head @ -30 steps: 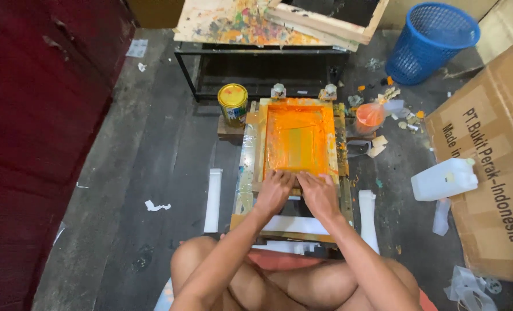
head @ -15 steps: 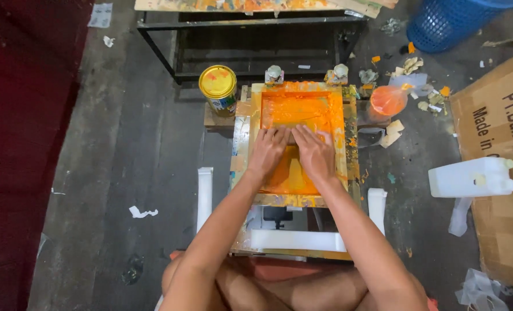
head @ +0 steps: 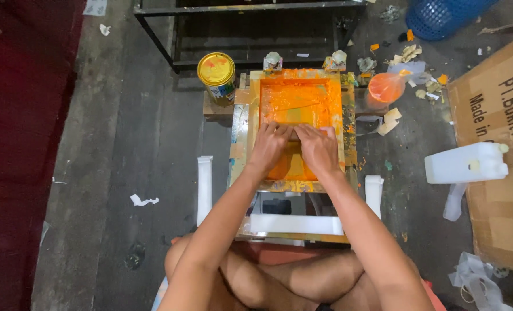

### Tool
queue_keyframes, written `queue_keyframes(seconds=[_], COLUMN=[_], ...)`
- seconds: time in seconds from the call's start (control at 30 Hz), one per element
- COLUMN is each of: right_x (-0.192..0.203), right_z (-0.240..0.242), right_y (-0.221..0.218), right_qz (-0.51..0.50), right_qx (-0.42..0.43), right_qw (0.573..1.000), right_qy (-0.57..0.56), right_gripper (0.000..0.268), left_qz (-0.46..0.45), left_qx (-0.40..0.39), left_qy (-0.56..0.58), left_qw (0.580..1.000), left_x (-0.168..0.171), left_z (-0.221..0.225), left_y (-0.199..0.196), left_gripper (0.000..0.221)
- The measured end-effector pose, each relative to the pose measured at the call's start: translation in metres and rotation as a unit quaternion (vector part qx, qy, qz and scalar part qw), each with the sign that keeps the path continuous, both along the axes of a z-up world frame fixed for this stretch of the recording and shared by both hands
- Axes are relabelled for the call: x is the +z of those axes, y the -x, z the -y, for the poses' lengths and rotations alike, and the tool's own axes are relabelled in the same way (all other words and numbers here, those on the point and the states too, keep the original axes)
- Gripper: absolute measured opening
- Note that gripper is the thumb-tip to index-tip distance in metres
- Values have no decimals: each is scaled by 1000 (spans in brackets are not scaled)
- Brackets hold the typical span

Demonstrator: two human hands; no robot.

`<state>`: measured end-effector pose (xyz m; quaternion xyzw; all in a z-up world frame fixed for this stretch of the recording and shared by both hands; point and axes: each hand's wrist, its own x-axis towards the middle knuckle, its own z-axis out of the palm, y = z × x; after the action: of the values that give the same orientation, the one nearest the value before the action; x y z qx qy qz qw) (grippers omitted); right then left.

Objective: Spreading orange ink onto a screen printing frame using a small scraper and a squeegee.

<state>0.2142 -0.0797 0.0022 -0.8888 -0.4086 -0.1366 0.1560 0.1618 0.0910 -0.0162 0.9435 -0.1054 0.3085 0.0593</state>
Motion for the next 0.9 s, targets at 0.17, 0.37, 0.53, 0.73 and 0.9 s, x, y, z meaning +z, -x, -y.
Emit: queue_keyframes(seconds=[0.17,0.37,0.53,0.73,0.9], right_x=[-17,-11,-16,-10,3], right_z=[21,41,54,51,50], right_y=[31,78,102,117,134], right_qz=[-15,-47,-75,-81,-49], right_qx=[3,-15,-15,-26,-40], right_qw=[1000,997,992,992,994], right_qy=[20,51,102,88,93], right_gripper=[36,32,34,46,37], left_qz=[-17,-83,-131,-181,-183], left_qx=[7,-9,-8,76,69], left_qy=[14,34,16,-29,-32], left_qw=[1000,996,991,980,980], left_x=[-39,-32,-19,-19,-30], left_z=[14,33,43,61,63], left_y=[26,69,97,105,112], left_gripper=[17,11,9,17,17])
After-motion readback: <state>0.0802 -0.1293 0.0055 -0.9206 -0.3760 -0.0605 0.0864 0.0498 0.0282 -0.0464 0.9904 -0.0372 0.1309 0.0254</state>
